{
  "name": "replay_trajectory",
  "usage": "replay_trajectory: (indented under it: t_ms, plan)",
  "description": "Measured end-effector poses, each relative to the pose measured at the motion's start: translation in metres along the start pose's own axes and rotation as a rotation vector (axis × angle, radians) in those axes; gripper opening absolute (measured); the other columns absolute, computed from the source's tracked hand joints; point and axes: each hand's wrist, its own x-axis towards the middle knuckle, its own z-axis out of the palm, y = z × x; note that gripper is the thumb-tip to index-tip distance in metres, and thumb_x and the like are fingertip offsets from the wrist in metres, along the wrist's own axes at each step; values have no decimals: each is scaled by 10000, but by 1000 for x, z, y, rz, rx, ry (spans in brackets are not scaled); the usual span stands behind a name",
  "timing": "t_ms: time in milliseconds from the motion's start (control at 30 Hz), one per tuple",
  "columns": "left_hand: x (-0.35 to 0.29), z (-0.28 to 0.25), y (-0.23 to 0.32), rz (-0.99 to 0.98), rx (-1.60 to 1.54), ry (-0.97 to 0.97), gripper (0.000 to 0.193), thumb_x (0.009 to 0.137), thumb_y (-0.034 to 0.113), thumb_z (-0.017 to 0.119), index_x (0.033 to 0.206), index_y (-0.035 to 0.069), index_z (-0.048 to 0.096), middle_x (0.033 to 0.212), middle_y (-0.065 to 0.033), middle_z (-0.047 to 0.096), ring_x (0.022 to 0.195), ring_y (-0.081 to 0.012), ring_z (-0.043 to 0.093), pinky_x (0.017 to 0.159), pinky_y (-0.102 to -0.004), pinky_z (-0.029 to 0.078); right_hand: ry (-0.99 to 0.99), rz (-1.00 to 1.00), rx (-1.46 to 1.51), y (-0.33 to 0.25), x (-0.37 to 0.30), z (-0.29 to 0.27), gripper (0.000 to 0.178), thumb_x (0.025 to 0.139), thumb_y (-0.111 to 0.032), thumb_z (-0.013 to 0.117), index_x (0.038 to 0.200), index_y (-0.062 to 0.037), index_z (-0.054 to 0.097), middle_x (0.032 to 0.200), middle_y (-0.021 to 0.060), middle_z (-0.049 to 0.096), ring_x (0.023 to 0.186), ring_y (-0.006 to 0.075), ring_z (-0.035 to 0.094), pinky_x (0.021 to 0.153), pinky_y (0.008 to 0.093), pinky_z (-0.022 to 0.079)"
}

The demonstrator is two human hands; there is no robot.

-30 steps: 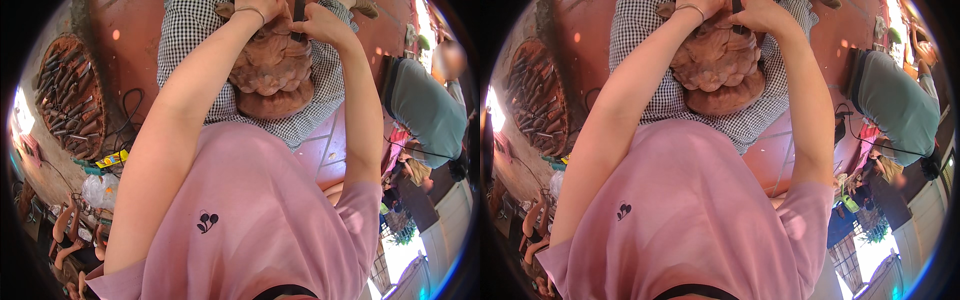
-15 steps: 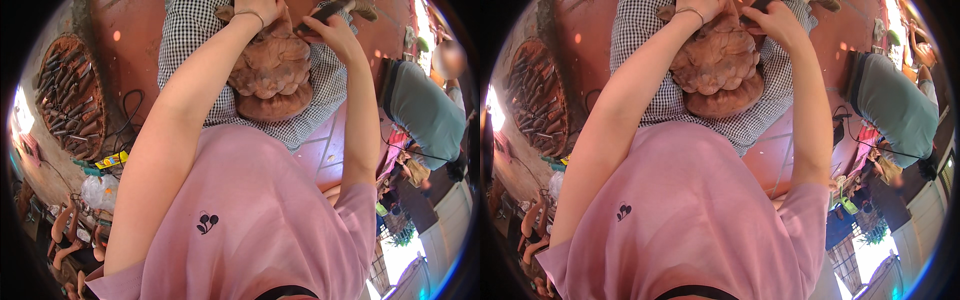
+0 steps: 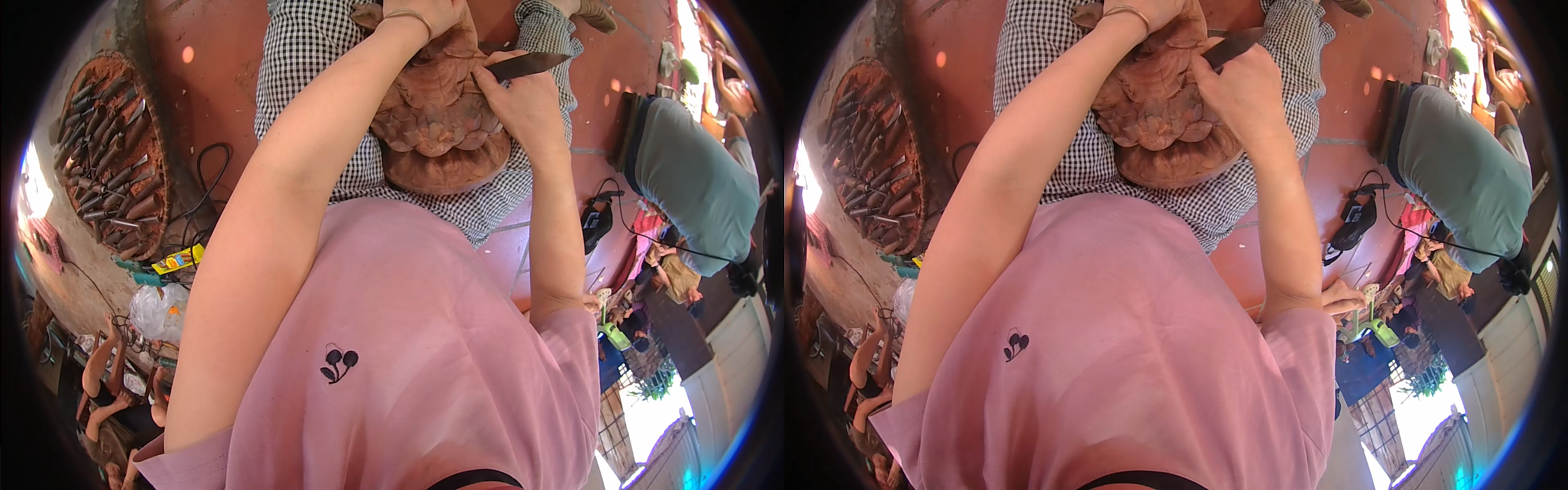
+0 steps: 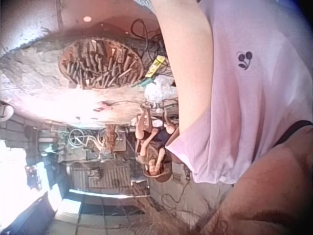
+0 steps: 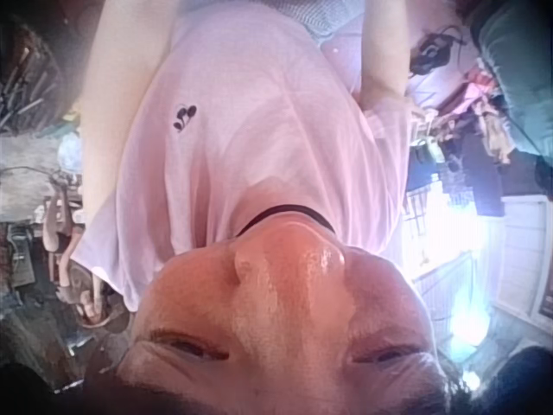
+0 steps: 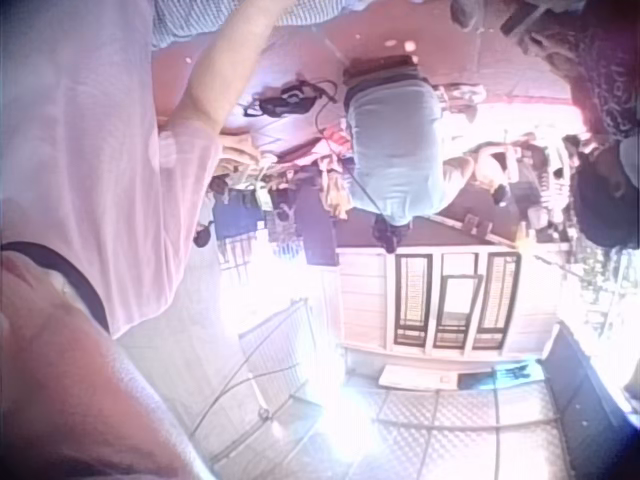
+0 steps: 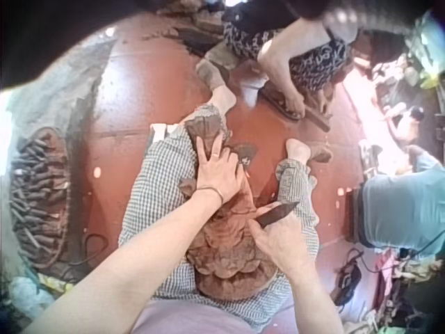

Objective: The person carves a piece of wood using a chisel while sitting on the floor. They hold the wood steady with one hand and use the chisel with the other to shape the surface.

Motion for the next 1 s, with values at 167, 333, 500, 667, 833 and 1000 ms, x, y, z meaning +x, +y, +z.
replay_trajectory:
  t_ms: [167,333,500,667,833,1000]
  plan:
    - [1,2,-1,-10,-2,-14,353,938,348,502,1042,57,672,1270,-130,629,1507,-316,249,1193,-712,15,-173,182,-5,6,12,-13,206,887,-256,667,888,-55,717,804,184,701,812,390,676,712,456,534]
    - [0,5,-1,-12,-6,18,362,933,356,505,1042,58,679,1271,-129,629,1505,-312,250,1194,-711,19,-229,222,51,0,15,-17,260,896,-301,684,982,-59,728,860,193,711,845,386,682,735,443,524]
    - [0,2,0,-18,8,-3,365,929,360,509,1044,58,681,1269,-132,630,1502,-313,253,1196,-707,16,-248,126,-107,15,14,-9,232,911,-263,639,875,-40,697,788,208,698,795,418,676,724,471,547]
    - [0,2,0,-9,-16,18,365,932,360,508,1048,59,678,1270,-135,629,1503,-317,251,1199,-701,11,-172,61,-27,1,15,-13,265,901,-281,657,878,-19,688,790,203,701,814,402,681,729,456,560]
    - [0,-1,1,-10,2,-22,368,936,364,505,1053,60,676,1271,-133,627,1504,-315,249,1196,-707,5,-285,143,-97,25,22,-10,292,896,-319,675,924,-28,684,784,209,698,817,405,681,731,461,557]
    - [-1,1,-1,-2,-23,-19,366,937,363,506,1053,59,675,1277,-130,625,1513,-311,225,1195,-709,8,-223,149,55,10,21,-19,330,881,-343,705,914,-14,720,770,203,697,777,384,684,697,462,537]
